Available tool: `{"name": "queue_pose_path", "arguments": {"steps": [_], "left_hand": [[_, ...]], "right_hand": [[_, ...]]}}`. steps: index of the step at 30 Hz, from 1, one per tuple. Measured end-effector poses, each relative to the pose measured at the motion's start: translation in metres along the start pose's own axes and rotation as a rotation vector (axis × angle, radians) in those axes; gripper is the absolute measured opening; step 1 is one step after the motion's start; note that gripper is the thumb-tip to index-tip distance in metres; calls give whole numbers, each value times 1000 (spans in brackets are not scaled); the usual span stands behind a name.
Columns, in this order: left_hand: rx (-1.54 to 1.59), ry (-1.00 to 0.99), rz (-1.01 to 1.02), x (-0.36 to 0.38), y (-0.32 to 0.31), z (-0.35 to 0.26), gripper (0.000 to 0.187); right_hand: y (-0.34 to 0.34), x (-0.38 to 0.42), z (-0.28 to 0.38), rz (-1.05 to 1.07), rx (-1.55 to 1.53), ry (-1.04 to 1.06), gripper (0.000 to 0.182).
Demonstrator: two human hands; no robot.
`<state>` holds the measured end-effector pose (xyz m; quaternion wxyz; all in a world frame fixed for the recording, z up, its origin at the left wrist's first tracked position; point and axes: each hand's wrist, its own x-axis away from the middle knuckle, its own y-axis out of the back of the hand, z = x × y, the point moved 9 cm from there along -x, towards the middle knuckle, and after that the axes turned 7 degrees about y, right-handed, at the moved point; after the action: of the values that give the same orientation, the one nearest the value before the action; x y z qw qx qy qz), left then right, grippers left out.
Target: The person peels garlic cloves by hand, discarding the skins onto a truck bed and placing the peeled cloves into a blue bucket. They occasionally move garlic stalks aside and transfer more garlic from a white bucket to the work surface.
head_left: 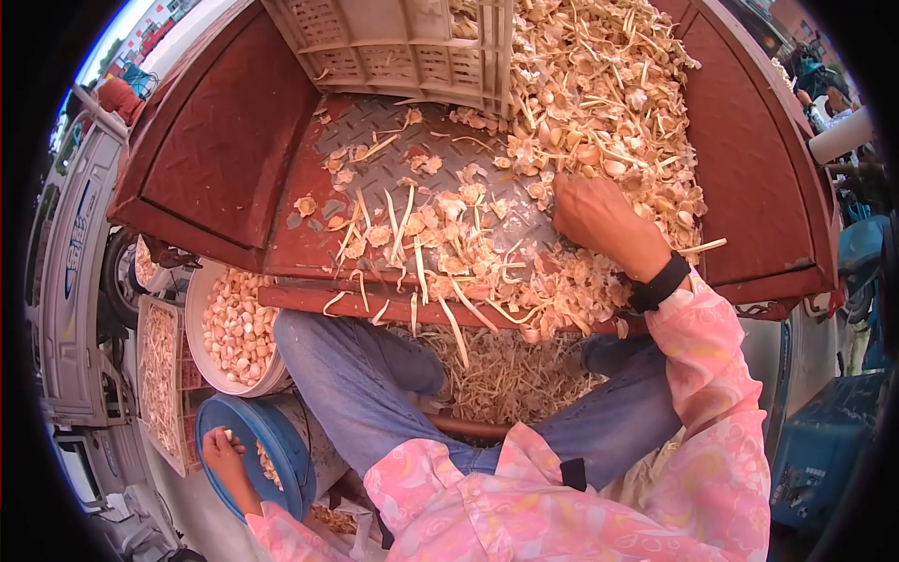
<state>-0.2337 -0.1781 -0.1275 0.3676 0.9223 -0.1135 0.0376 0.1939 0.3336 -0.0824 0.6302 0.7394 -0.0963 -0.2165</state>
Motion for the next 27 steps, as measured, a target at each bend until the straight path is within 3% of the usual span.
{"name": "queue_pose_path", "arguments": {"steps": [1, 2, 4, 5, 9, 10, 14, 15, 18, 21, 24, 27], "left_hand": [[-228, 9, 20, -7, 9, 38, 19], [-476, -104, -33, 1, 12, 49, 19], [-971, -332, -143, 25, 3, 37, 20], [-735, -322, -59, 22, -1, 35, 21], [99, -212, 230, 88, -80, -143, 25], [210, -269, 369, 108, -108, -176, 25], [447, -303, 1032, 213, -231, -273, 21], [457, -297, 1112, 231, -255, -284, 22], [510, -199, 1309, 265, -315, -296, 27], [704, 9, 1365, 277, -350, -302, 35], [814, 158, 1371, 282, -379, -308, 42], [889, 186, 1553, 291, -387, -317, 39]], "right_hand": [[-2, 0, -1, 13, 9, -16, 7], [-4, -1, -1, 24, 19, -31, 8], [0, -1, -2, 9, 38, -62, 8], [5, 0, -3, -13, 46, -78, 9], [19, 10, -9, -165, 134, -42, 9], [16, 10, -9, -108, 141, -37, 9], [3, 14, -10, 31, 151, -45, 8], [0, 15, -12, 46, 152, -51, 8], [13, 20, -24, -181, 10, -58, 7], [12, 19, -47, -81, -353, -232, 9], [-13, 30, -42, 4, -1408, -573, 14], [-4, 32, -13, 108, -1710, -569, 19]]}}
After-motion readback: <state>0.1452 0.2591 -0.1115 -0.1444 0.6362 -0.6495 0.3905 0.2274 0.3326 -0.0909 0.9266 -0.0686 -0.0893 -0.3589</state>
